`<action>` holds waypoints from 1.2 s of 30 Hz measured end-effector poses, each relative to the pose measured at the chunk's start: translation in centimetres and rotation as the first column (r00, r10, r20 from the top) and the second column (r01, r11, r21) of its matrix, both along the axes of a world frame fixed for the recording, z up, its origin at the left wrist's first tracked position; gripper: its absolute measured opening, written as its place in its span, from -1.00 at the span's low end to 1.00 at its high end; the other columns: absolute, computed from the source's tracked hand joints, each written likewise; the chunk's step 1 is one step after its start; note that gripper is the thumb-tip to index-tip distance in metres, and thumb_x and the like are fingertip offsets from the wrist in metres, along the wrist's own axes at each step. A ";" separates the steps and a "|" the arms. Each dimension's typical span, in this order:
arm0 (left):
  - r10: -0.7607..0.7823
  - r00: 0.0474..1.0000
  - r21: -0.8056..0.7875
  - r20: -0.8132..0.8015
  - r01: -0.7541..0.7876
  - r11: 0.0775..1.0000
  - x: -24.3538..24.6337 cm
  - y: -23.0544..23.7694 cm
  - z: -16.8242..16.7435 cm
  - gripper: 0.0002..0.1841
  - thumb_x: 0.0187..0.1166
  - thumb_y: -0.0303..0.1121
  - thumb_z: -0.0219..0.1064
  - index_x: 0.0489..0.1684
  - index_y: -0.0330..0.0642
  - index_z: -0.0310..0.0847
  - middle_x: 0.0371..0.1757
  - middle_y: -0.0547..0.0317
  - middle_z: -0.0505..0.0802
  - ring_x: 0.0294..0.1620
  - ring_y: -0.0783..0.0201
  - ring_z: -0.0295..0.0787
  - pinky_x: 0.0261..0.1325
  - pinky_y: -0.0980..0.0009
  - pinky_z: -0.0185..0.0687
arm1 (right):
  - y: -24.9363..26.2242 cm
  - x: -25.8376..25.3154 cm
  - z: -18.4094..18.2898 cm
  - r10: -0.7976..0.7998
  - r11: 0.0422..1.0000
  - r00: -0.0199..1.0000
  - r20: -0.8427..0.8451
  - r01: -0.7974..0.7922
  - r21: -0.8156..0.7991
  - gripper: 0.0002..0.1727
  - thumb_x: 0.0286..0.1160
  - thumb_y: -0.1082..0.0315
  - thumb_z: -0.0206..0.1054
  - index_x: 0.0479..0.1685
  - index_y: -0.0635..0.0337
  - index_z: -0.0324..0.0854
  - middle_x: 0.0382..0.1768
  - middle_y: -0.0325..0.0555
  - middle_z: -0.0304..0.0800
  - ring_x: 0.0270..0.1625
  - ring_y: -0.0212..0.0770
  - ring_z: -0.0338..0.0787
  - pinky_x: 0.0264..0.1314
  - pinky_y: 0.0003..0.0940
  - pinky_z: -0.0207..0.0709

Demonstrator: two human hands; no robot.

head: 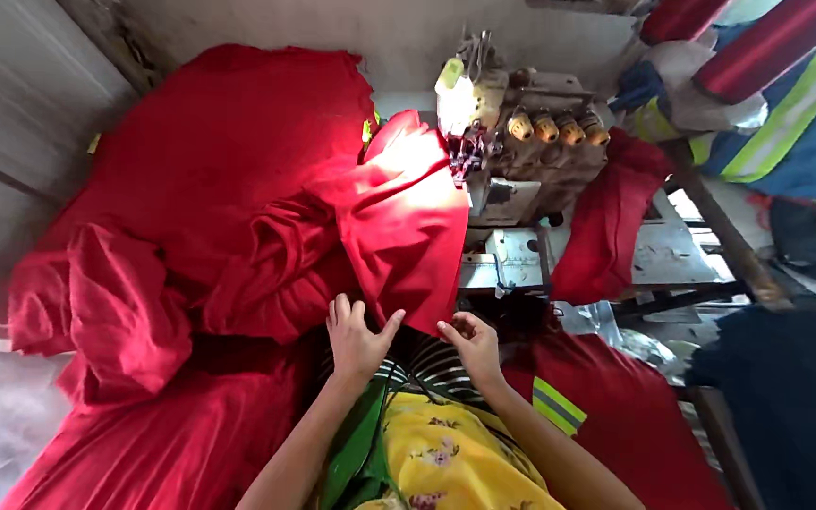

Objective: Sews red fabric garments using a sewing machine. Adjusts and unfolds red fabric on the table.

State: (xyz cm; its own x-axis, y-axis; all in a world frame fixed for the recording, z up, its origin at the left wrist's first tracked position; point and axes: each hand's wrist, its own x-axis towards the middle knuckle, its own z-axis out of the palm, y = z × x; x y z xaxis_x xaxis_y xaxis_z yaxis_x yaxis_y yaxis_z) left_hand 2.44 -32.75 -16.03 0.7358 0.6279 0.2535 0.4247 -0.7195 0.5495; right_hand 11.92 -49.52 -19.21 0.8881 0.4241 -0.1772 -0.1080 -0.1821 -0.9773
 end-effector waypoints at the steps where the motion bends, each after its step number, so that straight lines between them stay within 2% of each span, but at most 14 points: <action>1: 0.008 0.999 -0.027 0.038 -0.007 1.000 0.3 -0.1 -0.2 -0.32 0.37 0.07 0.49 -0.33 -0.65 0.68 0.15 -0.67 0.67 0.35 -0.56 0.56 0.37 -0.34 0.43 | 0.3 0.0 -0.3 -0.002 1.000 1.000 -0.009 0.002 0.023 -0.77 0.46 0.50 0.45 -0.03 0.52 0.69 -0.21 0.04 0.83 -0.20 -0.35 0.83 -0.02 -0.43 0.74; 7: 0.032 0.986 -0.097 0.165 -0.016 0.995 0.7 0.3 -0.3 -0.60 0.44 -0.24 0.48 -0.40 -0.58 0.74 -0.01 -0.52 0.76 0.18 -0.38 0.70 0.29 -0.14 0.57 | 3.3 0.9 -2.3 -0.104 0.992 0.982 -0.157 0.114 0.060 -0.64 0.34 0.46 0.57 0.02 0.50 0.63 -0.26 -0.01 0.78 -0.26 -0.35 0.77 -0.11 -0.42 0.70; 11: 0.063 0.980 -0.172 0.186 -0.030 0.985 0.9 0.2 0.2 -0.67 0.48 -0.34 0.45 -0.46 -0.57 0.73 -0.05 -0.51 0.75 0.12 -0.32 0.72 0.23 -0.09 0.59 | 4.0 1.6 -3.2 -0.208 0.975 0.972 -0.113 0.215 0.059 -0.44 0.30 0.45 0.60 0.26 0.56 0.52 0.05 0.22 0.75 0.02 -0.17 0.78 0.11 -0.27 0.68; 13: 0.078 0.981 -0.202 0.179 -0.040 0.979 0.8 0.2 0.4 -0.68 0.48 -0.35 0.45 -0.47 -0.56 0.73 -0.05 -0.49 0.76 0.10 -0.30 0.73 0.21 -0.07 0.60 | 3.8 1.9 -3.5 -0.184 0.973 0.978 -0.098 0.195 0.120 -0.35 0.29 0.50 0.56 0.39 0.57 0.41 0.18 0.24 0.72 0.20 -0.20 0.75 0.29 -0.32 0.63; 14: 0.080 0.979 -0.209 0.187 -0.040 0.977 0.8 0.3 0.4 -0.68 0.47 -0.36 0.45 -0.49 -0.56 0.73 -0.06 -0.48 0.76 0.09 -0.29 0.73 0.19 -0.06 0.61 | 3.6 2.0 -3.6 -0.163 0.972 0.982 -0.096 0.176 0.153 -0.36 0.30 0.53 0.53 0.40 0.57 0.39 0.15 0.21 0.74 0.17 -0.25 0.77 0.25 -0.37 0.64; 16: 0.081 0.975 -0.206 0.207 -0.038 0.978 0.8 0.4 0.4 -0.69 0.46 -0.37 0.45 -0.52 -0.55 0.71 -0.10 -0.46 0.77 0.04 -0.27 0.75 0.14 -0.06 0.63 | 3.0 2.0 -3.7 -0.115 0.971 0.988 -0.104 0.134 0.198 -0.45 0.35 0.57 0.48 0.33 0.59 0.41 0.03 0.11 0.78 0.03 -0.36 0.80 0.14 -0.46 0.68; 18: 0.081 0.972 -0.194 0.219 -0.038 0.980 0.7 0.4 0.3 -0.69 0.45 -0.38 0.46 -0.56 -0.54 0.69 -0.15 -0.44 0.78 -0.01 -0.24 0.77 0.09 -0.05 0.64 | 2.1 1.6 -3.7 -0.110 0.978 0.990 -0.092 0.124 0.165 -0.70 0.38 0.53 0.47 0.01 0.51 0.56 -0.29 -0.10 0.79 -0.35 -0.50 0.73 -0.22 -0.57 0.64; 20: 0.076 0.965 -0.167 0.250 -0.034 0.985 0.7 0.6 0.0 -0.69 0.41 -0.38 0.46 -0.59 -0.53 0.68 -0.21 -0.38 0.79 -0.08 -0.18 0.78 0.03 -0.01 0.65 | 0.9 1.3 -3.5 -0.077 0.990 0.996 -0.039 0.081 0.116 -0.87 0.44 0.48 0.44 -0.23 0.38 0.61 -0.49 -0.27 0.75 -0.54 -0.57 0.65 -0.42 -0.64 0.56; 26: 0.067 0.942 -0.264 0.328 0.023 0.964 -0.2 0.6 0.8 -0.72 0.38 -0.33 0.48 -0.57 -0.42 0.67 -0.30 -0.05 0.76 -0.19 0.39 0.67 -0.06 0.54 0.53 | -2.8 -0.2 -0.6 -0.006 0.998 0.988 0.155 -0.004 0.068 -0.85 0.49 0.42 0.39 -0.36 0.34 0.69 -0.50 -0.35 0.79 -0.47 -0.66 0.72 -0.35 -0.71 0.62; 29: 0.046 0.907 -0.400 0.418 0.138 0.906 -0.7 0.0 0.7 -0.79 0.49 -0.42 0.35 -0.31 -0.49 0.67 -0.19 0.08 0.80 -0.10 0.65 0.69 0.03 0.74 0.56 | -3.8 -1.2 0.7 0.015 0.996 0.978 0.206 -0.032 0.080 -0.82 0.55 0.42 0.32 -0.26 0.41 0.72 -0.45 -0.32 0.81 -0.42 -0.67 0.75 -0.30 -0.71 0.66; 32: 0.056 0.875 -0.579 0.481 0.269 0.769 -0.5 -1.3 1.2 -0.61 0.62 -0.38 0.21 0.15 -0.58 0.27 -0.06 0.23 0.69 -0.03 0.75 0.64 0.10 0.73 0.59 | -4.2 -2.1 1.6 0.006 0.995 0.986 0.166 -0.022 0.096 -0.81 0.62 0.43 0.24 -0.18 0.41 0.69 -0.44 -0.36 0.81 -0.44 -0.67 0.74 -0.34 -0.72 0.66; 34: 0.076 0.830 -0.558 0.552 0.300 0.774 0.1 -2.1 1.2 -0.15 0.42 -0.32 0.46 0.49 -0.61 -0.11 0.29 -0.01 0.66 0.08 0.68 0.76 0.14 0.63 0.73 | -4.5 -2.5 2.1 0.006 0.996 0.986 0.168 -0.022 0.089 -0.78 0.64 0.42 0.22 -0.15 0.46 0.68 -0.43 -0.30 0.80 -0.44 -0.65 0.75 -0.34 -0.70 0.67; 35: 0.043 0.816 -0.490 0.577 0.303 0.817 0.3 -2.2 1.2 0.03 0.35 -0.34 0.53 0.64 -0.63 -0.27 0.51 -0.21 0.48 0.19 0.68 0.73 0.21 0.63 0.70 | -4.8 -2.6 2.3 0.010 0.997 0.981 0.196 -0.026 0.077 -0.76 0.65 0.41 0.21 -0.15 0.47 0.68 -0.43 -0.27 0.80 -0.44 -0.64 0.75 -0.33 -0.69 0.68; 36: -0.027 0.802 -0.381 0.597 0.312 0.870 0.2 -2.2 1.3 0.04 0.38 -0.38 0.51 0.72 -0.61 -0.28 0.63 -0.33 0.37 0.34 0.69 0.64 0.35 0.65 0.58 | -5.0 -2.7 2.7 0.014 0.998 0.973 0.230 -0.029 0.062 -0.74 0.65 0.40 0.21 -0.17 0.48 0.68 -0.45 -0.26 0.80 -0.45 -0.65 0.75 -0.34 -0.69 0.67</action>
State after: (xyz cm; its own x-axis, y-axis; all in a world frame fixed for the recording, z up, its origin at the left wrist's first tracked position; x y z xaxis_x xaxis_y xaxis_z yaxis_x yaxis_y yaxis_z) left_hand 2.69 -34.97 -14.78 0.6573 0.6514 0.3790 -0.1637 -0.3675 0.9155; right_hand 9.24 -54.55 -16.51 0.8925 0.4473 0.0590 0.1241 -0.1175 -0.9853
